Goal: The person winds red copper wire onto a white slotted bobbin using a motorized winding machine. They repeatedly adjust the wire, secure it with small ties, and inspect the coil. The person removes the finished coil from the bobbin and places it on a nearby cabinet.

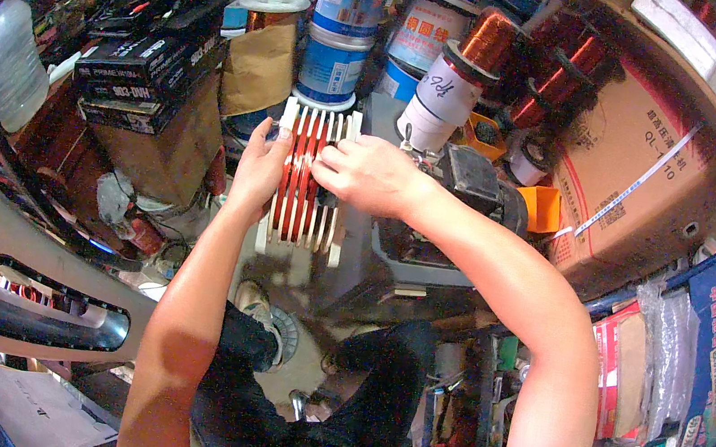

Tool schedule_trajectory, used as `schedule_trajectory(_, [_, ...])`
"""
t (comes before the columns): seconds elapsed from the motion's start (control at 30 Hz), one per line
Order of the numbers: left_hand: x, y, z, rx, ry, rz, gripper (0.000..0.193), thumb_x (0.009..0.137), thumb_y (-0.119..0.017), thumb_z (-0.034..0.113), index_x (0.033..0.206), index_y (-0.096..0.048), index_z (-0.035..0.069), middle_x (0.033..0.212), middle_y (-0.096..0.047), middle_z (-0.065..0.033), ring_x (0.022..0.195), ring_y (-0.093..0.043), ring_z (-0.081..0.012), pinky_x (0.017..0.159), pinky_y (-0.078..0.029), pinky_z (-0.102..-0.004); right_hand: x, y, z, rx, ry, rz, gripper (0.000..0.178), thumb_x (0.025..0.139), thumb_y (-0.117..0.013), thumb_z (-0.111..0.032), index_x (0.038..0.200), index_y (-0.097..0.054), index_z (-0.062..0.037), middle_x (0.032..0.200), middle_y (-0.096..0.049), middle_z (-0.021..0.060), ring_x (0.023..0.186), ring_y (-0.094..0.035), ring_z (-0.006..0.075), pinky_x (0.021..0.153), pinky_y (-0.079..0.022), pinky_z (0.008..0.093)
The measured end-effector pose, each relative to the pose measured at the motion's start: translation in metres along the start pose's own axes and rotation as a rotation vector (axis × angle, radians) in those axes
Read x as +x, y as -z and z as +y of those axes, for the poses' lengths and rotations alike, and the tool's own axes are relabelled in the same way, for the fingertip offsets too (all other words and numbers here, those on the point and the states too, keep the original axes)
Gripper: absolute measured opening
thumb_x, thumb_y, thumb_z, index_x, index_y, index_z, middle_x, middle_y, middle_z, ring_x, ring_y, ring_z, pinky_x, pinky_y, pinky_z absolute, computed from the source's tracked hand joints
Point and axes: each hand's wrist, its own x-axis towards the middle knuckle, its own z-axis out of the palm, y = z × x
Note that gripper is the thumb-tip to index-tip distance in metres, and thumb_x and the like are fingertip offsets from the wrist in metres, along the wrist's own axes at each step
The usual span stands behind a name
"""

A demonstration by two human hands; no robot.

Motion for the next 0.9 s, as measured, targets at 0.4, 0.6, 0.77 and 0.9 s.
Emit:
schedule_trajectory(0.4, [0.0, -0.002, -0.002, 0.056, -0.017, 0.012, 0.068, 0.098, -0.054, 0.038, 0.149, -0.028, 0.003, 0.128, -0.057, -0.0237, 0.116, -0.057, -0.0291, 0.098, -0.043, -0.0369, 0.009, 0.008, -0.015, 0.923, -1.015, -0.234, 0.04, 0.084, -0.069, -0.041, 0.084, -0.069, -0.0016, 0.076, -0.069, 0.0152, 0.07, -0.067, 0.0359, 0.067, -0.053, 0.0432])
schedule_trajectory(0.6, [0.001, 0.004, -0.005, 0.133, -0.029, 0.048, 0.067, 0.098, -0.053, 0.039, 0.149, -0.028, 0.002, 0.122, -0.061, -0.0216, 0.112, -0.06, -0.0274, 0.096, -0.044, -0.037, 0.0, 0.009, -0.009, 0.088, -0.133, 0.061, 0.033, 0.079, -0.069, -0.026, 0.106, -0.061, -0.0101, 0.082, -0.057, 0.0023, 0.078, -0.061, 0.0207, 0.067, -0.049, 0.0335])
schedule_trajectory(0.77, [-0.007, -0.002, 0.009, -0.002, 0.001, 0.001, 0.066, 0.099, -0.053, 0.033, 0.15, -0.025, 0.001, 0.113, -0.065, -0.0158, 0.099, -0.061, -0.0188, 0.089, -0.047, -0.0331, -0.003, -0.005, -0.013, -0.011, -0.148, 0.1, 0.018, 0.085, -0.063, -0.023, 0.079, -0.057, -0.0074, 0.073, -0.056, 0.0058, 0.07, -0.063, 0.0227, 0.061, -0.05, 0.0363])
schedule_trajectory(0.9, [-0.007, -0.005, 0.011, 0.169, -0.075, 0.015, 0.066, 0.1, -0.053, 0.035, 0.15, -0.025, 0.001, 0.115, -0.064, -0.0165, 0.098, -0.06, -0.0174, 0.088, -0.047, -0.0326, -0.005, 0.006, -0.02, 0.605, -0.806, -0.152, 0.04, 0.094, -0.056, -0.029, 0.072, -0.062, 0.0035, 0.072, -0.064, 0.0251, 0.068, -0.064, 0.0427, 0.064, -0.052, 0.0473])
